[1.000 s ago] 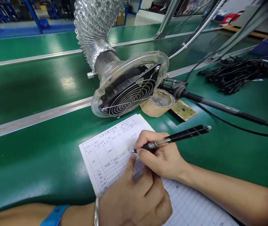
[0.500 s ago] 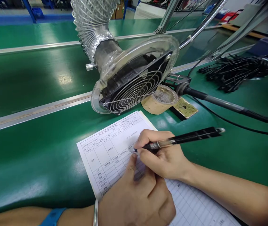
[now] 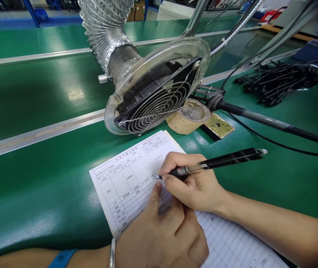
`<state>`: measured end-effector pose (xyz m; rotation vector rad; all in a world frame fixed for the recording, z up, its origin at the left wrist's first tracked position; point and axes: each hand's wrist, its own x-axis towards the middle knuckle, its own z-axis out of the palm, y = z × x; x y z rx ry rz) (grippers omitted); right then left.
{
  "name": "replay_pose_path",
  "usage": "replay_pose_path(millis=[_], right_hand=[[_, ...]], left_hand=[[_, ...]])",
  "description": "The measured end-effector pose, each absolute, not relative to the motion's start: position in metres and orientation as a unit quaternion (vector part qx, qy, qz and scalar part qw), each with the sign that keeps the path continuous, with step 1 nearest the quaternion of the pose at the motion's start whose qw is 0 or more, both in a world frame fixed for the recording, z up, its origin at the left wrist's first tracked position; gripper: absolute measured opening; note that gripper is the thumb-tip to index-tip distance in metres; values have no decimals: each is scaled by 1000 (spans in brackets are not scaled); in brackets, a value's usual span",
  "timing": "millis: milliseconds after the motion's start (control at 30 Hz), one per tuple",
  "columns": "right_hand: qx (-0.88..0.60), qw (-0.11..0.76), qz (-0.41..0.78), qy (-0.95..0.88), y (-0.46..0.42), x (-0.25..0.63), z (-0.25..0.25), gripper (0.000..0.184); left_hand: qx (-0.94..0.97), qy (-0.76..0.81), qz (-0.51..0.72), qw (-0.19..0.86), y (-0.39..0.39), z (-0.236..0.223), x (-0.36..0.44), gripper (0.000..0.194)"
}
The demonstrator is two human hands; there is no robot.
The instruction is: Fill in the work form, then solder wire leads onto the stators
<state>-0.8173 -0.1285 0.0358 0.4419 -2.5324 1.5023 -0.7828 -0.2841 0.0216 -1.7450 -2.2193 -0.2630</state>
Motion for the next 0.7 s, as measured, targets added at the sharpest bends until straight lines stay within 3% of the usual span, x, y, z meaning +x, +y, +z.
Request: replay_pose_path(millis=[700], right_hand=[[123,80,517,-843,-127,-818,36,9]], left_hand=[[-616,-772,-85,135,-285,23,-785,31]])
